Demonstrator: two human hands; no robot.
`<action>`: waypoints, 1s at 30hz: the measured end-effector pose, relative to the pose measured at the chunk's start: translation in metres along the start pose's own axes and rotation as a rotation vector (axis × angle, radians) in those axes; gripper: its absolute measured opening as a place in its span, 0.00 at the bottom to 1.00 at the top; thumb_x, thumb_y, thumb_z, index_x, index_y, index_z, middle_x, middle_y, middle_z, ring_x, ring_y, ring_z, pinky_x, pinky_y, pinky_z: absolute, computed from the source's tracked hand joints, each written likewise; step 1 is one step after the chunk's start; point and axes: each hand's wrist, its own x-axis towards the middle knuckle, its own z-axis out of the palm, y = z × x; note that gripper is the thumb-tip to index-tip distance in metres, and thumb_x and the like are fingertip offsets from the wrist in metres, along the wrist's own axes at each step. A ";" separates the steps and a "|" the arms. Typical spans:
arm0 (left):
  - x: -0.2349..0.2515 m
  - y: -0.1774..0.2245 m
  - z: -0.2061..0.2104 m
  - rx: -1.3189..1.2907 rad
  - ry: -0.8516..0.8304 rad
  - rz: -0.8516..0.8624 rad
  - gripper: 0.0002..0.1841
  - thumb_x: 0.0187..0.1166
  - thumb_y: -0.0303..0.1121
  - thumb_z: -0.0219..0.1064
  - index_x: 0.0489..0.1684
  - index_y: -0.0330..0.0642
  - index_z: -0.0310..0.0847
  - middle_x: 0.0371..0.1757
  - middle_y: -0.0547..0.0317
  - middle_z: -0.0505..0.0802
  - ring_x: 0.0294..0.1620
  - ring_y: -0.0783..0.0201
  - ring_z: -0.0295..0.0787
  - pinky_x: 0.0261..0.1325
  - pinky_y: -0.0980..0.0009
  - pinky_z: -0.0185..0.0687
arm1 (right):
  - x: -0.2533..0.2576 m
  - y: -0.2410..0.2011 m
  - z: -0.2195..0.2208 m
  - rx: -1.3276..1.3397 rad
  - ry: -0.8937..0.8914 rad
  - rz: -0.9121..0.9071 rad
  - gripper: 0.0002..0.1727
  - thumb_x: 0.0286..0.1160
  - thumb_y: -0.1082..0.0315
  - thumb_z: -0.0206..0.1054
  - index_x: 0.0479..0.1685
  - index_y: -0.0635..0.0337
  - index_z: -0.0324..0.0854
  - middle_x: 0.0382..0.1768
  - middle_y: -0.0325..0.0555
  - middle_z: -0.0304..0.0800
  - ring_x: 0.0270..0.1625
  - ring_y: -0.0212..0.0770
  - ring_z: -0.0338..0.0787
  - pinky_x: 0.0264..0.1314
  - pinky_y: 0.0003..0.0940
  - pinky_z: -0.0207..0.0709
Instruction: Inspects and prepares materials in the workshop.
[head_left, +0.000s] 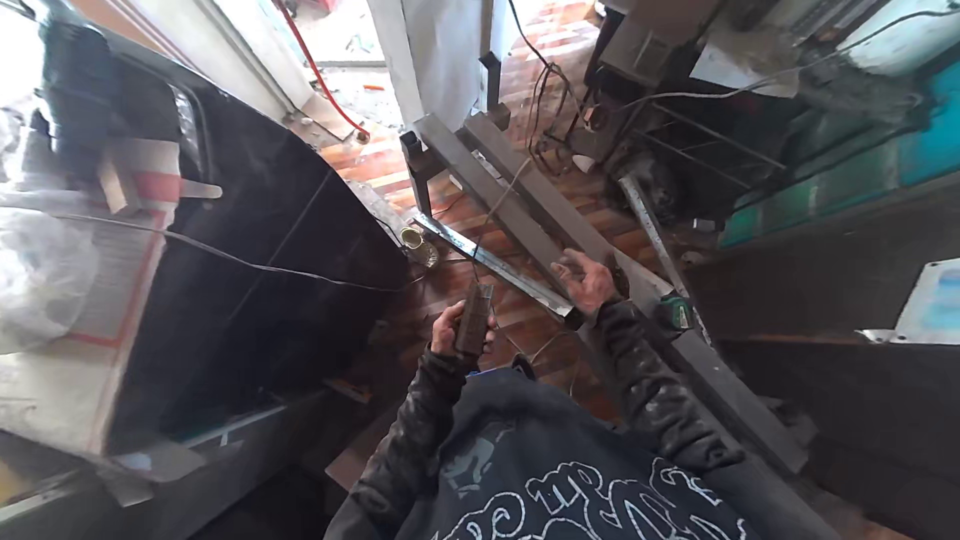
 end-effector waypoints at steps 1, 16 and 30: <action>0.003 0.000 0.004 -0.013 0.013 0.023 0.33 0.87 0.53 0.26 0.50 0.41 0.78 0.33 0.45 0.91 0.22 0.54 0.87 0.20 0.66 0.82 | -0.009 -0.005 0.010 0.101 0.036 -0.025 0.26 0.86 0.55 0.64 0.73 0.66 0.79 0.57 0.59 0.93 0.56 0.53 0.94 0.65 0.53 0.85; 0.018 -0.002 0.038 0.775 -0.078 0.059 0.07 0.88 0.26 0.57 0.55 0.33 0.74 0.39 0.45 0.98 0.25 0.63 0.95 0.24 0.76 0.85 | -0.052 -0.049 0.026 0.657 -0.154 0.217 0.17 0.83 0.58 0.69 0.49 0.67 0.86 0.28 0.45 0.90 0.23 0.33 0.87 0.26 0.28 0.84; 0.024 -0.013 0.062 0.972 0.076 0.168 0.04 0.82 0.23 0.67 0.39 0.30 0.84 0.24 0.55 0.93 0.19 0.67 0.90 0.28 0.74 0.90 | -0.056 -0.034 0.029 0.846 0.196 0.091 0.08 0.84 0.71 0.64 0.44 0.69 0.86 0.22 0.45 0.90 0.20 0.35 0.89 0.29 0.33 0.89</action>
